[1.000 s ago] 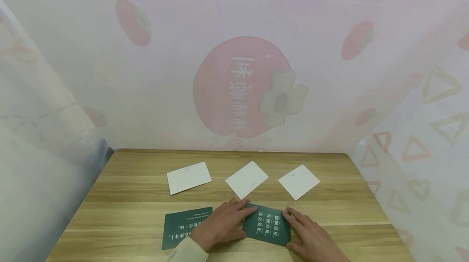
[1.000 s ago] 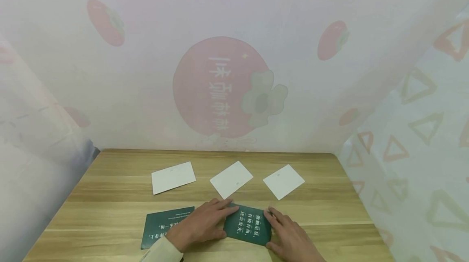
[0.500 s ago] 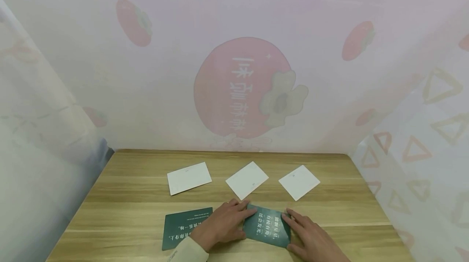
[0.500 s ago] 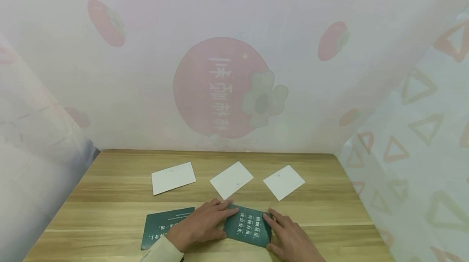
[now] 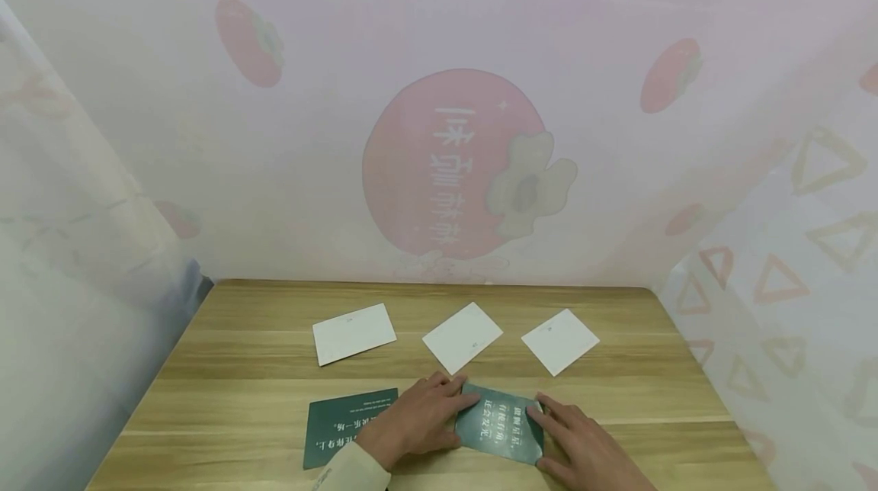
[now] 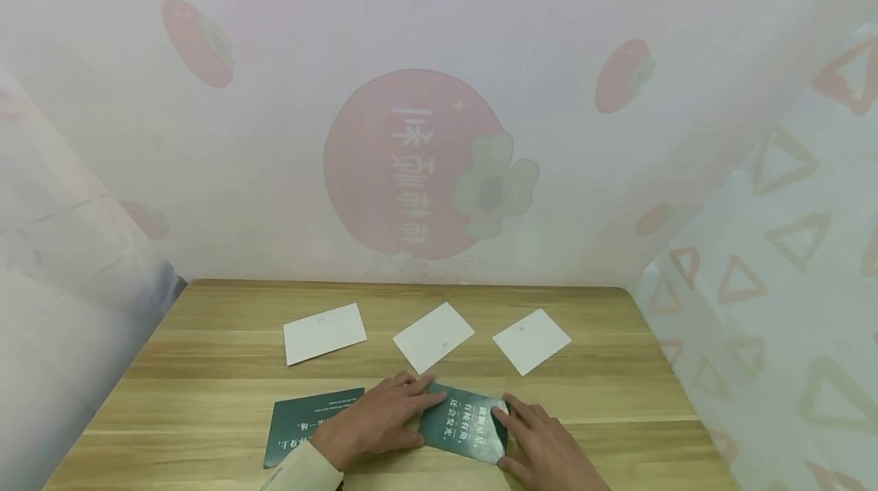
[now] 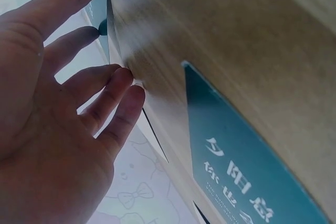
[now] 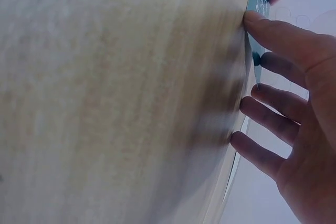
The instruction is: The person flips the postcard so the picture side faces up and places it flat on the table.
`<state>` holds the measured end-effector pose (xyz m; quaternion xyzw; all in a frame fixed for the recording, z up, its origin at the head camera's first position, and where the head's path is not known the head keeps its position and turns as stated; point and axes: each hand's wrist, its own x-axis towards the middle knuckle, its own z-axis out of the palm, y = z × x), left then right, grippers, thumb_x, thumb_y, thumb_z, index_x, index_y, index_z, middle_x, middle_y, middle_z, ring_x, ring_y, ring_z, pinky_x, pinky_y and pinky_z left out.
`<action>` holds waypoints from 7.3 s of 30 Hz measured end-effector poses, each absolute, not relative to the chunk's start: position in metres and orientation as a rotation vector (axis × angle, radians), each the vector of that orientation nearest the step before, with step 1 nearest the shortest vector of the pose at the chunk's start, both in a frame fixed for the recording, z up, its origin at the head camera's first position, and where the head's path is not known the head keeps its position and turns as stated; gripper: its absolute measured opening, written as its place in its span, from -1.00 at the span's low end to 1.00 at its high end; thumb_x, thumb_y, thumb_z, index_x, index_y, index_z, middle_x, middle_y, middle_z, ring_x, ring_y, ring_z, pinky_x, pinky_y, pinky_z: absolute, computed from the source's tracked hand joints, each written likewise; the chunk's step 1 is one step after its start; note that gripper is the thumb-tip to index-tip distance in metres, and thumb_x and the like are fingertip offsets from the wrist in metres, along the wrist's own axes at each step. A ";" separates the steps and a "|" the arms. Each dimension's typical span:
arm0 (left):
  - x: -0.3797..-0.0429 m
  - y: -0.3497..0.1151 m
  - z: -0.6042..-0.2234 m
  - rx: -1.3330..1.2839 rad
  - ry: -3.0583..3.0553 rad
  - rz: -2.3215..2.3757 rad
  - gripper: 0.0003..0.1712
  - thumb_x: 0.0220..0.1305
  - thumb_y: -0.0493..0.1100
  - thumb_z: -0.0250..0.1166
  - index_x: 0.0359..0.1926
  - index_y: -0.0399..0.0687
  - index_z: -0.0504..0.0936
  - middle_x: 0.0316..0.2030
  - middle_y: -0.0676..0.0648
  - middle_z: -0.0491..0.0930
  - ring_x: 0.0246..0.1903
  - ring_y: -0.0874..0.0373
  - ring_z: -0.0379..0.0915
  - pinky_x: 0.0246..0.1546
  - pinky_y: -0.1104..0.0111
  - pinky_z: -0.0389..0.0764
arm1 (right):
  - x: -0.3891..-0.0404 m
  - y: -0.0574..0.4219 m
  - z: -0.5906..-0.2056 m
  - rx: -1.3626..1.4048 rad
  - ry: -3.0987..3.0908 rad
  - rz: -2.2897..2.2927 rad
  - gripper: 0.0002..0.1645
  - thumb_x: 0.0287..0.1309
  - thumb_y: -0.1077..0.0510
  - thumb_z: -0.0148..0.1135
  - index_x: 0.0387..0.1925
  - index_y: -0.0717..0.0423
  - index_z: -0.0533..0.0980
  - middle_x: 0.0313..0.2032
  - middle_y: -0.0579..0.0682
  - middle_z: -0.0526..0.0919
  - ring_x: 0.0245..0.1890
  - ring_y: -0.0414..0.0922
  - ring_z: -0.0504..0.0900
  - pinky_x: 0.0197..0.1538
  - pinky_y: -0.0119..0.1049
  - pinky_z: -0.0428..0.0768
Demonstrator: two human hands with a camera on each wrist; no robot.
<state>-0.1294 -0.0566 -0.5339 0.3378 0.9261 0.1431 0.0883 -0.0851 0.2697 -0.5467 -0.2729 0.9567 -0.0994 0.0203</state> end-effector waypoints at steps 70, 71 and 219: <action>-0.140 -0.066 -0.535 0.859 2.978 0.435 -0.55 0.49 -0.05 0.41 0.34 0.13 0.67 0.26 -0.01 0.68 0.17 0.02 0.62 0.18 0.10 0.72 | -0.107 0.250 -0.537 -0.899 3.071 -0.499 -0.70 0.20 0.07 0.64 -0.08 -0.10 0.70 -0.10 -0.29 0.60 -0.12 -0.36 0.53 0.00 -0.28 0.74; -0.140 -0.066 -0.535 0.844 3.001 0.414 -0.54 0.48 -0.03 0.43 0.34 0.13 0.67 0.25 -0.02 0.68 0.16 0.01 0.63 0.17 0.08 0.72 | -0.109 0.249 -0.536 -0.901 3.074 -0.488 -0.69 0.19 0.06 0.65 -0.07 -0.08 0.70 -0.10 -0.28 0.60 -0.12 -0.35 0.54 0.01 -0.26 0.74; -0.196 -0.077 -0.545 0.499 3.040 0.419 0.08 0.31 0.32 0.53 0.64 -0.05 0.32 0.54 -0.19 0.42 0.49 -0.23 0.37 0.41 -0.16 0.54 | -0.257 0.192 -0.534 -0.735 2.815 -0.574 0.44 0.10 -0.44 0.60 0.78 -0.24 -0.02 0.71 0.15 0.18 0.68 0.22 0.20 0.61 0.29 0.34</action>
